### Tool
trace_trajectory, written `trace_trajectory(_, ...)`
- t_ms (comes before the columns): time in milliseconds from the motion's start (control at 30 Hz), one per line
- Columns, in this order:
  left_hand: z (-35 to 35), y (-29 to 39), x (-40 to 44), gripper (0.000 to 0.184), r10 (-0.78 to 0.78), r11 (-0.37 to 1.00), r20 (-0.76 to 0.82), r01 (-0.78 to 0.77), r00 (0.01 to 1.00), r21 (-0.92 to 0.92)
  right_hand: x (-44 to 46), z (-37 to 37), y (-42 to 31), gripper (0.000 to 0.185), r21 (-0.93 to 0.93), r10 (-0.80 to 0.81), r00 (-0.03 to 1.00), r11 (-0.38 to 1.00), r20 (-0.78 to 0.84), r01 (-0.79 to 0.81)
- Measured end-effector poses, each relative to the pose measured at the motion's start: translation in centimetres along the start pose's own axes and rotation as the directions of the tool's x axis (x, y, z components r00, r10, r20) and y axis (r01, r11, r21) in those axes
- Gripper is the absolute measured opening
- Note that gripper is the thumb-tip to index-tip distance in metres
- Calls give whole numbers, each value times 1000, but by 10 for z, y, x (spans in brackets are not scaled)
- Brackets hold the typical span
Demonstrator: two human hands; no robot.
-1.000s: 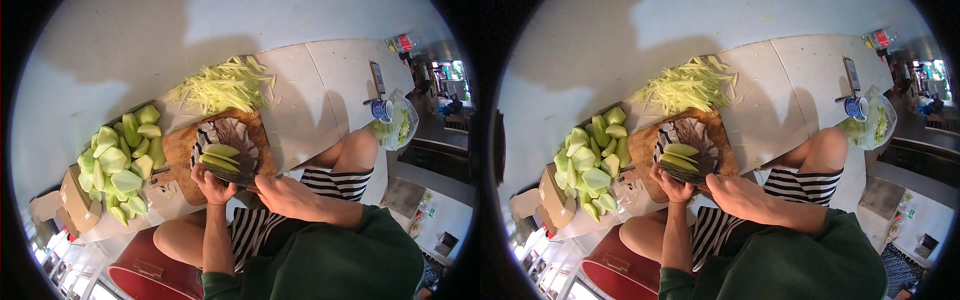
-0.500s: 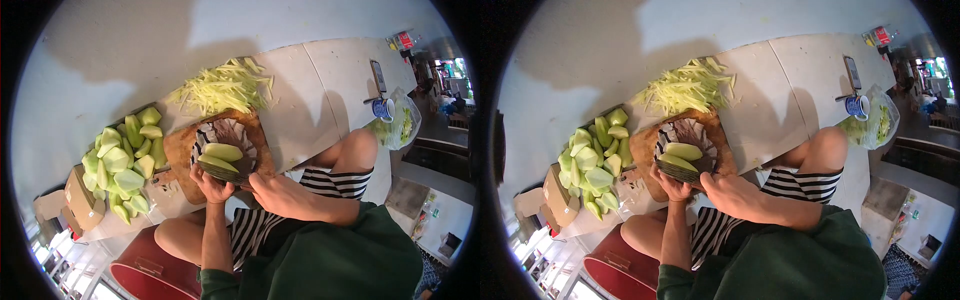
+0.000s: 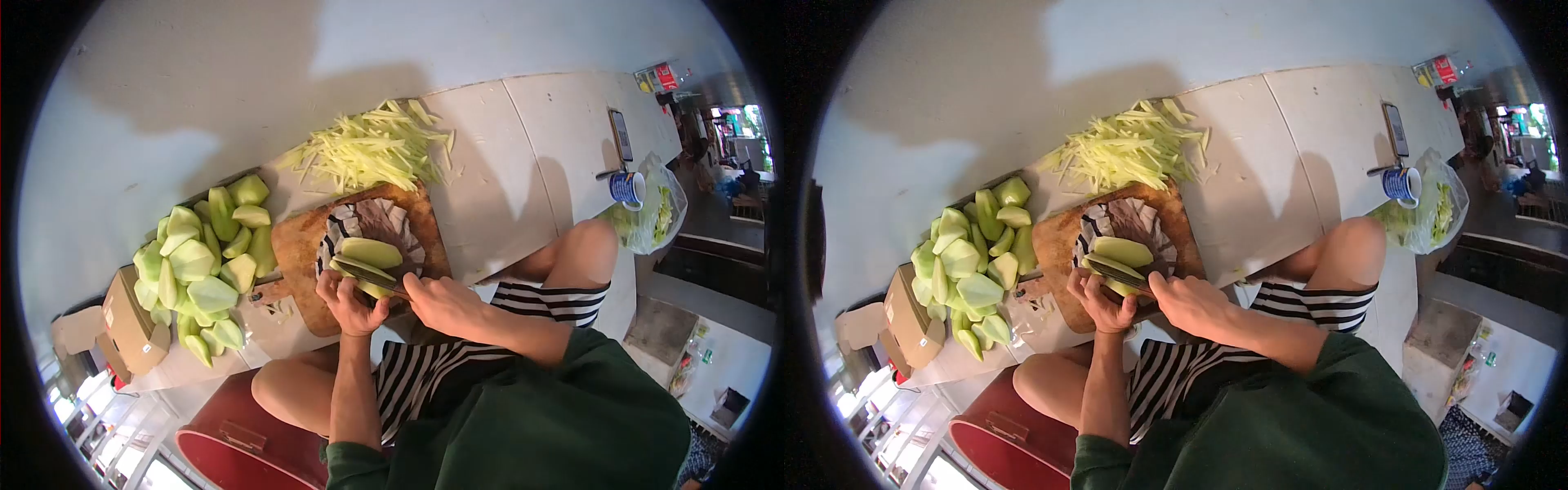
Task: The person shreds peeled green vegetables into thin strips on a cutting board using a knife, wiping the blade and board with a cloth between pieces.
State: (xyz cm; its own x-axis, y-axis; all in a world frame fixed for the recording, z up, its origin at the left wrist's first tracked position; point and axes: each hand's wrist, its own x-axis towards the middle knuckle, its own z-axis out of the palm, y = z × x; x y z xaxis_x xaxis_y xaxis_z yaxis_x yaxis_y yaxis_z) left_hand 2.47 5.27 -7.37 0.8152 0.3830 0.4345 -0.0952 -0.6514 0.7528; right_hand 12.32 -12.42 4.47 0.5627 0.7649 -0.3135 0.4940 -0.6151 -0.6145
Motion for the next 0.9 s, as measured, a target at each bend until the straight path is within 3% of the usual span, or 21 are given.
trace_trajectory(333, 0, 1, 0, 72, 2, 1000, -16, -2, 1000, -22, 2, -11, -2, 22, 156, 36, 999, 987, -18, -33)
trace_trajectory(733, 0, 4, 2, 75, 0, 999, -31, -1, 1000, -48, -8, -13, -5, 23, 166, 56, 998, 985, -31, -50)
trace_trajectory(833, 0, 2, 6, 77, 33, 999, -35, -32, 999, 31, -12, -18, -11, 27, 122, 33, 999, 992, -33, -29)
trace_trajectory(900, 1, 2, 3, 79, 12, 999, -32, -13, 999, -30, -12, -15, -14, 31, 126, -1, 999, 992, -51, 7)
